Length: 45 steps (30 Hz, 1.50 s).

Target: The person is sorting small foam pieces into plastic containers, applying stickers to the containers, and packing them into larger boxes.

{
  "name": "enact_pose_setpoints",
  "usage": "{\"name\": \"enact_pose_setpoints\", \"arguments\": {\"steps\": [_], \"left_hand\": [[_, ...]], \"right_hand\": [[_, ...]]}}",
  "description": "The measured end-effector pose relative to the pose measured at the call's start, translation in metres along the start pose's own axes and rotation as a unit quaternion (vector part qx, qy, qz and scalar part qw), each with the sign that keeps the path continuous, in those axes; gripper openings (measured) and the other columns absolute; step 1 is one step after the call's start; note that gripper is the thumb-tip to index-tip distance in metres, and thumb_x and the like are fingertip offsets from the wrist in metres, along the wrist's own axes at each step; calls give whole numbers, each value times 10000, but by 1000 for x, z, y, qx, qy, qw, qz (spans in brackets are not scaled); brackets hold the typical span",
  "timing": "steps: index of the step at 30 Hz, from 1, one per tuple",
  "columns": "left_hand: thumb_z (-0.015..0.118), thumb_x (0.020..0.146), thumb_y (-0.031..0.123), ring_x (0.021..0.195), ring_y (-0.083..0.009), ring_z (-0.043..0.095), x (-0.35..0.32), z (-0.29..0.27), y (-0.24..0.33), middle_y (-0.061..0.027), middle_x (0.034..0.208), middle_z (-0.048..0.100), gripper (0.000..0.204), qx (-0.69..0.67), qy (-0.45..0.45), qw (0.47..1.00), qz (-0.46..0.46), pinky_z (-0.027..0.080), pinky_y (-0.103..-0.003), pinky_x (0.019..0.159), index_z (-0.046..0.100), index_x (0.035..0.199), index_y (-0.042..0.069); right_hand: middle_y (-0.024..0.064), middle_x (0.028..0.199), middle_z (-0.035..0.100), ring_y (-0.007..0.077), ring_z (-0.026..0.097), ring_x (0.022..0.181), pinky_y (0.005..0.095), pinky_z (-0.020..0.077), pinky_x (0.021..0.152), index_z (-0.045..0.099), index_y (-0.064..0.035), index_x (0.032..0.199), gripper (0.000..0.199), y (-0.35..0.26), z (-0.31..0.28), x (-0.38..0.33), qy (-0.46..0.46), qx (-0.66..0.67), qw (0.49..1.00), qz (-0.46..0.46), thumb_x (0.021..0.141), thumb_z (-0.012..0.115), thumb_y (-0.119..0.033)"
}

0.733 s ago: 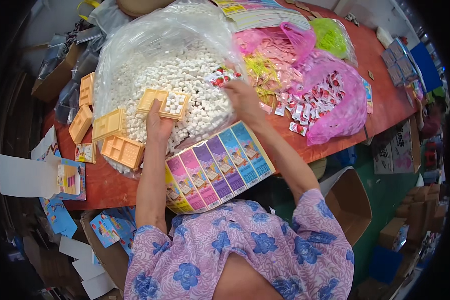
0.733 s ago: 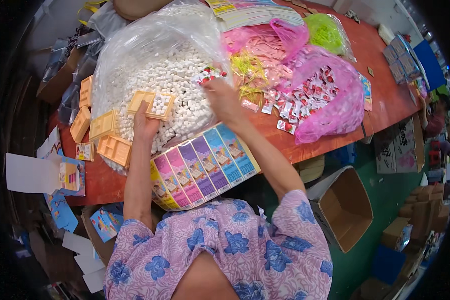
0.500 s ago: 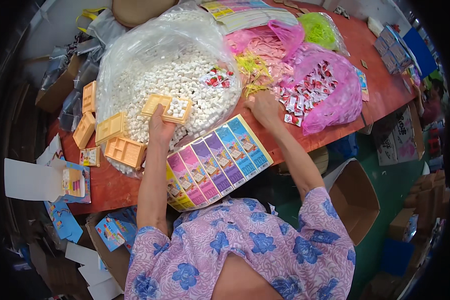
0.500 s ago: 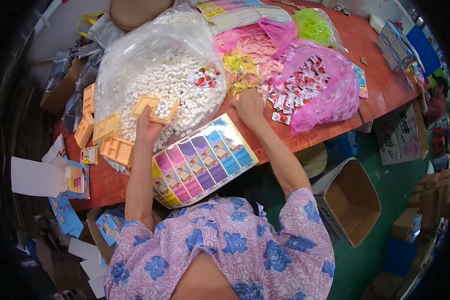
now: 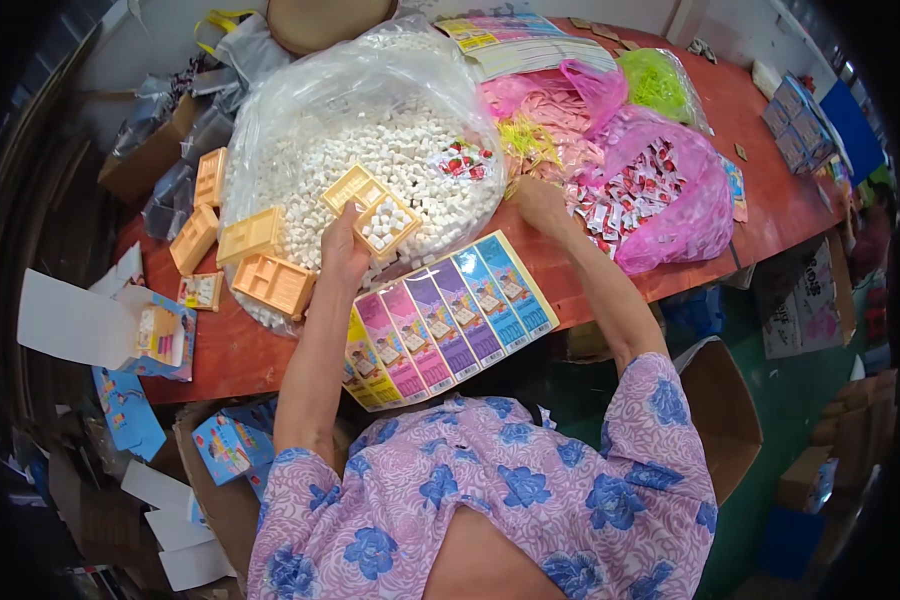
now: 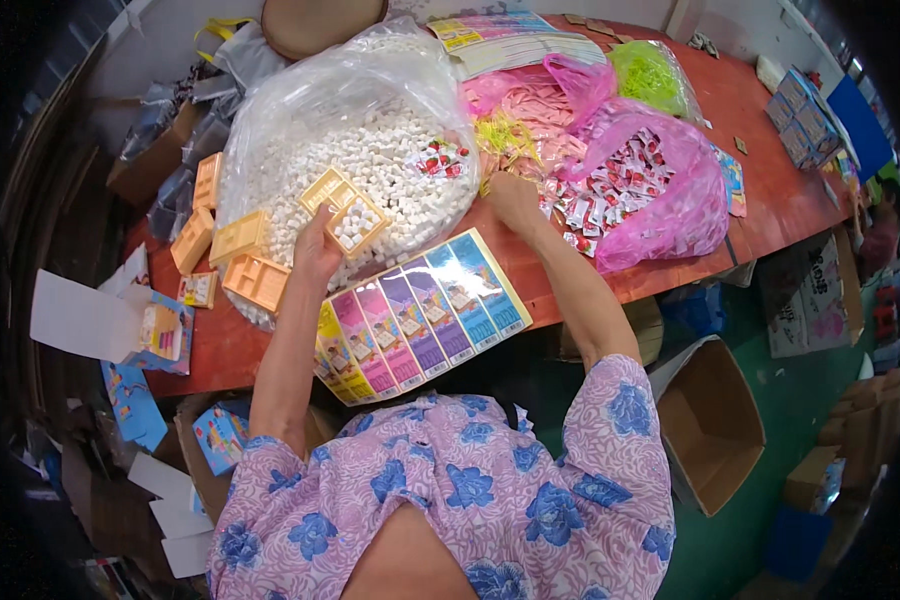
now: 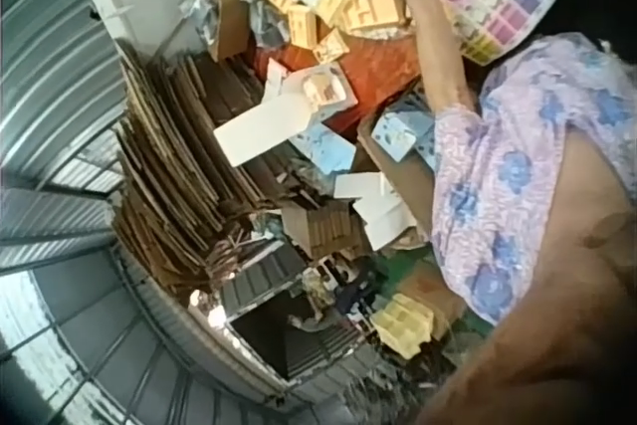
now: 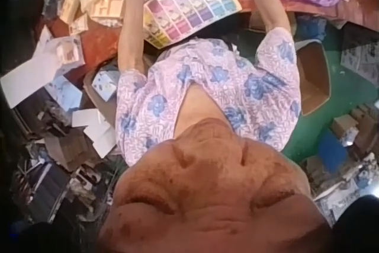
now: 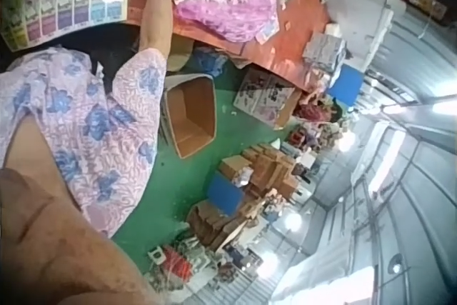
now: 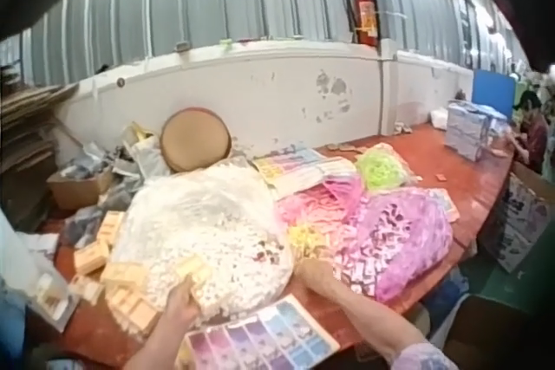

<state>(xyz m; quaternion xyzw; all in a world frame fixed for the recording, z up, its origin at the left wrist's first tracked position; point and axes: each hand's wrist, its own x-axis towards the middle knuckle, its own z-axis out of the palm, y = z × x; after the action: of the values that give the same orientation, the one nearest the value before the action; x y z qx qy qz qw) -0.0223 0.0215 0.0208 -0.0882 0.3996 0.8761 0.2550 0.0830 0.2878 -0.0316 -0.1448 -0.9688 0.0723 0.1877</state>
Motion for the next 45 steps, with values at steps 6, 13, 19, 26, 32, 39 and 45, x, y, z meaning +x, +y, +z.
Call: {"name": "enact_pose_setpoints", "arguments": {"steps": [6,13,19,26,32,39,45], "left_hand": [[451,831,112,859,-231,543,9,-14,-1,-125,973,516,248,9,-47,998,-46,481,-366,743,430,1036,-26],[467,815,89,880,-231,544,11,-16,2,-133,976,526,259,10,-65,994,-90,480,-362,753,433,1042,-30],[494,793,107,853,-211,558,0,-10,3,-122,975,537,290,36,-113,988,-103,478,-348,752,437,1051,-15],[499,789,104,805,-176,574,1,-2,-6,-94,919,567,259,93,-197,962,-162,489,-300,698,453,1022,1],[516,745,54,803,-157,567,0,-4,-4,-67,924,558,260,127,-190,960,-159,485,-289,705,465,999,36],[464,793,63,855,-161,550,-4,-19,4,-77,970,536,245,75,-166,972,-146,475,-293,739,435,1035,46],[405,829,71,864,-171,552,-4,-25,7,-99,985,533,258,47,-129,983,-123,477,-305,747,411,1081,18]], "right_hand": [[19,470,464,63,410,372,186,306,338,461,-47,553,143,40,-35,-5,-209,487,829,176,692,425,-36],[-26,536,439,50,407,400,183,322,362,482,-44,656,37,34,-52,-6,-173,538,778,272,684,467,-26],[-21,656,460,17,437,544,161,352,463,496,-10,838,130,18,-68,3,-158,542,787,250,710,477,-27],[113,680,535,259,543,642,352,423,528,484,-13,818,127,-100,-66,51,-76,117,957,-255,694,472,-37],[124,671,543,278,558,698,366,446,544,486,-16,721,47,-159,-46,72,-159,-39,906,-390,704,462,-53],[135,691,490,261,546,633,331,456,538,501,-13,671,80,-159,-18,60,-80,130,906,-394,709,460,-71],[166,801,494,290,525,673,363,432,572,492,-8,769,92,-161,-26,56,-30,209,928,-308,682,480,-39]]}}
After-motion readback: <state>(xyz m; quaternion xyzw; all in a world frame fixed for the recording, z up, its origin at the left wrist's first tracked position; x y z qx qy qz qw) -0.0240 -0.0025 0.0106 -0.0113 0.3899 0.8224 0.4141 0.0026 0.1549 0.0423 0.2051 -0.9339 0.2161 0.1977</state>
